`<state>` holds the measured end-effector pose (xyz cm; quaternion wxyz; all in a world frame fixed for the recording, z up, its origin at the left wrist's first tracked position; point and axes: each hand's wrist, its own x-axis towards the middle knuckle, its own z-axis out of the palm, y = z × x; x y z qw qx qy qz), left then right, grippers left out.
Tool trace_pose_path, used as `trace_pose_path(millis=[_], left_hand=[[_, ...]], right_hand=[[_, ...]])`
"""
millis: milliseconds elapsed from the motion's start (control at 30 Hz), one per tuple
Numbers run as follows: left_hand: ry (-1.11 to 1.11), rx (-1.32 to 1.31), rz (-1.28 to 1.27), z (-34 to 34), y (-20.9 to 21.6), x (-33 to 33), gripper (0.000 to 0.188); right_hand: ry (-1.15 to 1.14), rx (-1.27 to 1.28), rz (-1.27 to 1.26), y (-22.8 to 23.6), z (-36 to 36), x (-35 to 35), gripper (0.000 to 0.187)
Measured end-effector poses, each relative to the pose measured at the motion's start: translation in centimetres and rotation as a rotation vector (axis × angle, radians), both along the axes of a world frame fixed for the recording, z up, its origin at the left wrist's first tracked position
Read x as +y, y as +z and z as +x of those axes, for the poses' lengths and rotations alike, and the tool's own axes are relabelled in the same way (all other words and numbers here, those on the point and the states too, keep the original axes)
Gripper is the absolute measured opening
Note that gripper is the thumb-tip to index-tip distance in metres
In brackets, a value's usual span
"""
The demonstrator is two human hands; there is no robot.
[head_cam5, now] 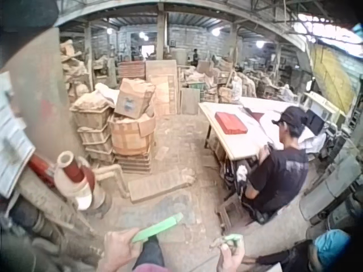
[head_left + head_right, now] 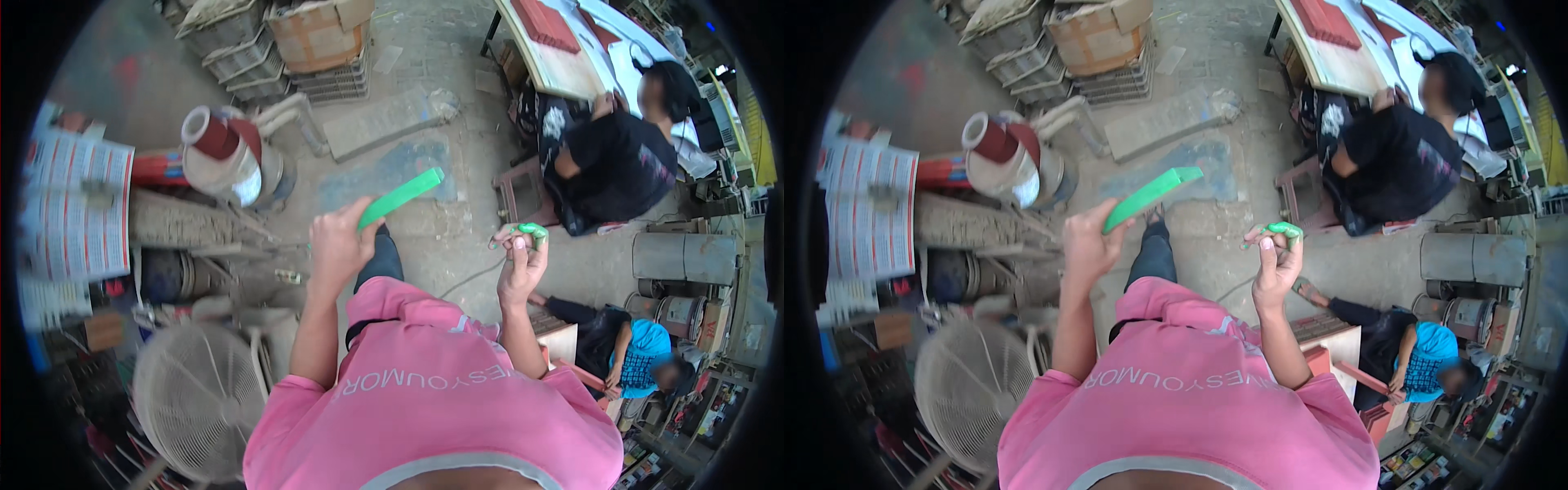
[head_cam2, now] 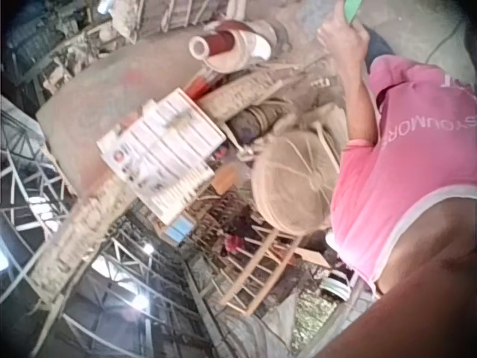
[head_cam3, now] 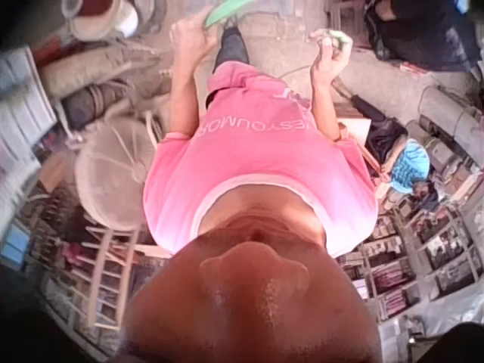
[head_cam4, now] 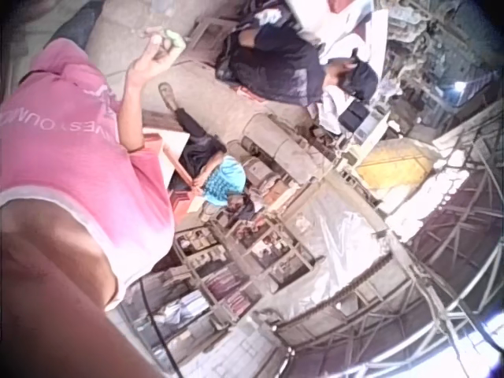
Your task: The person picks up a rectangular wooden block and walks to a storage area. They squat down, open a green paint container, and use their finger to apply green paint to the edges of the block. After painting, they stand up and walk back to the work area.
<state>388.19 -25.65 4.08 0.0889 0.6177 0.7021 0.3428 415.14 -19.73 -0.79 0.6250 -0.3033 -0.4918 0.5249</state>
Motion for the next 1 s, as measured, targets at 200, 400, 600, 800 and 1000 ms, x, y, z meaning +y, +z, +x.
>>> trace_pose_path(millis=[200,400,600,800,1000], left_hand=[[-0.053,-0.038,-0.014,-9.1,4.2,21.4,0.027],[-0.156,-0.015,0.019,-13.6,8.9,37.0,0.034],[-0.234,-0.012,0.147,-16.2,11.4,50.8,0.034],[-0.254,0.007,0.165,-16.9,14.3,63.0,0.035],[-0.203,0.001,0.213,-18.2,16.6,74.6,0.031]], right_hand=[[-0.138,-0.11,-0.035,4.1,-9.5,16.9,0.021],[-0.257,-0.344,0.227,9.0,-18.1,31.3,0.032],[-0.245,-0.349,0.317,12.4,-24.1,44.2,0.039],[-0.273,-0.393,0.352,15.0,-25.2,57.0,0.041],[-0.228,-0.452,0.399,18.0,-26.3,68.6,0.04]])
